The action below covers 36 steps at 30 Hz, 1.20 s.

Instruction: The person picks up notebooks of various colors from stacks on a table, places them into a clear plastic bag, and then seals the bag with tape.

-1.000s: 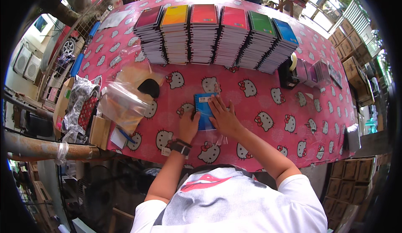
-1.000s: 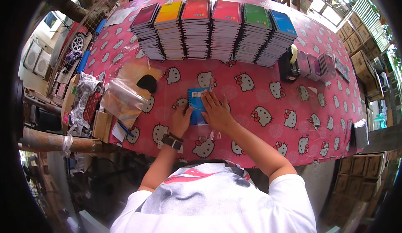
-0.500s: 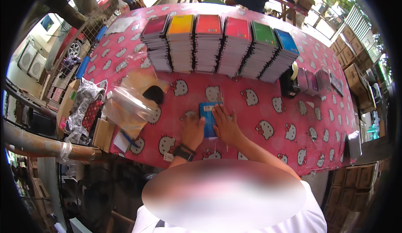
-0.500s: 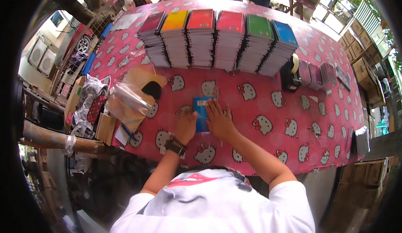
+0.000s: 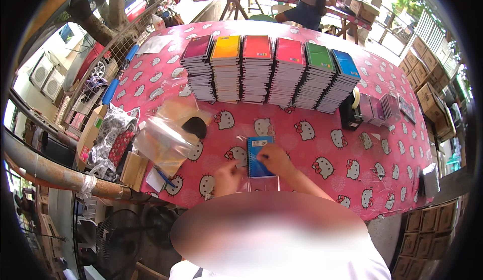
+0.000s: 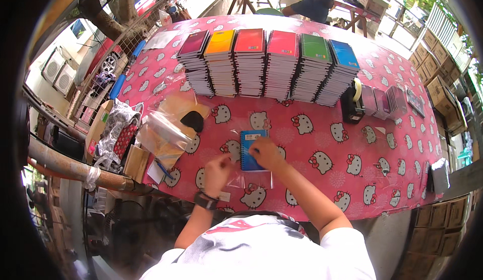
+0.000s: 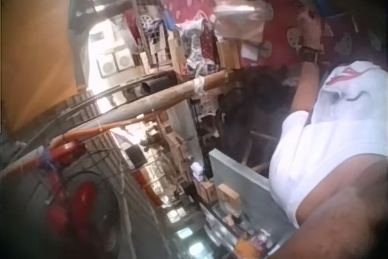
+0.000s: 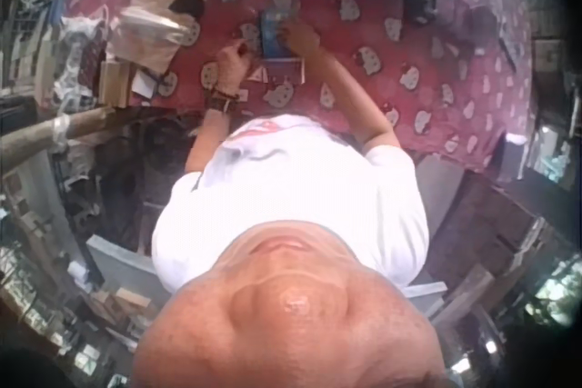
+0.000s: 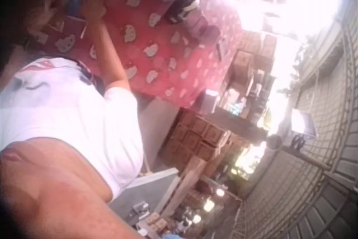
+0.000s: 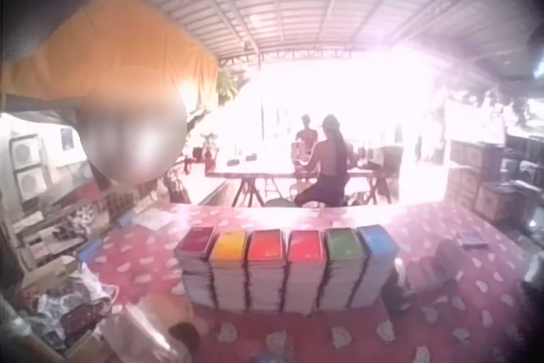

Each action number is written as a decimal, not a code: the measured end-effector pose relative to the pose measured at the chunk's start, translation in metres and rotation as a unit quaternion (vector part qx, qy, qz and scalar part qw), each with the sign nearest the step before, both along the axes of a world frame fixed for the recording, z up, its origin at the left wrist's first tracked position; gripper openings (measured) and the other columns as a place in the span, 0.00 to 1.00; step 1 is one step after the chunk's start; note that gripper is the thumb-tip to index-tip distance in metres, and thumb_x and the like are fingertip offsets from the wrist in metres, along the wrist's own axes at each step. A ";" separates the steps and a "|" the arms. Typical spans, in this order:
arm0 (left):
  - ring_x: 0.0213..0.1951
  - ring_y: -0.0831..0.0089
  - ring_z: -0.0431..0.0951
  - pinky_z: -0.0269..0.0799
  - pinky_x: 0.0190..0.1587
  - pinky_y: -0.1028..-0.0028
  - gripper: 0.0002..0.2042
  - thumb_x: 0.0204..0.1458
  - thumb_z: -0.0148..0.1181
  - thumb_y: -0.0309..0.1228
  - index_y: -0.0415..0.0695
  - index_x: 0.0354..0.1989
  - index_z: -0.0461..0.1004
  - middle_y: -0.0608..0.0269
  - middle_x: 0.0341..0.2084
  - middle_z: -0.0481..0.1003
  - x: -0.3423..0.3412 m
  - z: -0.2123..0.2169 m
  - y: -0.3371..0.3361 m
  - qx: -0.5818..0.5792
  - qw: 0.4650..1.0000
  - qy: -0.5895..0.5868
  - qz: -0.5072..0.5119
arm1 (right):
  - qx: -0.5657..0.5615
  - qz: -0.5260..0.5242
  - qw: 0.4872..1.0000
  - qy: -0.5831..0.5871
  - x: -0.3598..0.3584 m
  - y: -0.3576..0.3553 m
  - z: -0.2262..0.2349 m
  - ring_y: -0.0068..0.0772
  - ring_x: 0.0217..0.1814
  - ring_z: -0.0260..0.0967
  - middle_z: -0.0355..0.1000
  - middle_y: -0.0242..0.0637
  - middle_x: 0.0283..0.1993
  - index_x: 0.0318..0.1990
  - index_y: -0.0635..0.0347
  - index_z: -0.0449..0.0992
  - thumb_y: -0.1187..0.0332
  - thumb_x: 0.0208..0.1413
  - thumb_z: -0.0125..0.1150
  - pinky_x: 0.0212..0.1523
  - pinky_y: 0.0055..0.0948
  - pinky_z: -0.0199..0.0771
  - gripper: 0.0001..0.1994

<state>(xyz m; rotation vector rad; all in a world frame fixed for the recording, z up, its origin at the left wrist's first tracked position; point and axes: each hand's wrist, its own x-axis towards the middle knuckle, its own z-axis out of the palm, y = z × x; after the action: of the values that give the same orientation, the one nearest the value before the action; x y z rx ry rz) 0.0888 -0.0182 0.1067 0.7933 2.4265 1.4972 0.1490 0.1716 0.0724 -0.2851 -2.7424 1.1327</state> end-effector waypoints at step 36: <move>0.60 0.55 0.55 0.50 0.57 0.55 0.18 0.48 0.54 0.32 0.45 0.50 0.68 0.60 0.53 0.64 -0.036 -0.065 0.026 -0.016 0.963 0.201 -0.180 | 0.057 0.219 0.974 -0.007 -0.005 0.036 -0.002 0.43 0.53 0.63 0.68 0.42 0.48 0.42 0.57 0.73 0.59 0.41 0.63 0.48 0.41 0.64 0.19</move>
<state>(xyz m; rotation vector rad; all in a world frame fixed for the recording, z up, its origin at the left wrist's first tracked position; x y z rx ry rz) 0.0527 0.0082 0.0414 1.5638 2.3732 1.2497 0.1435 0.2073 0.0707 0.3474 -2.9524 1.0506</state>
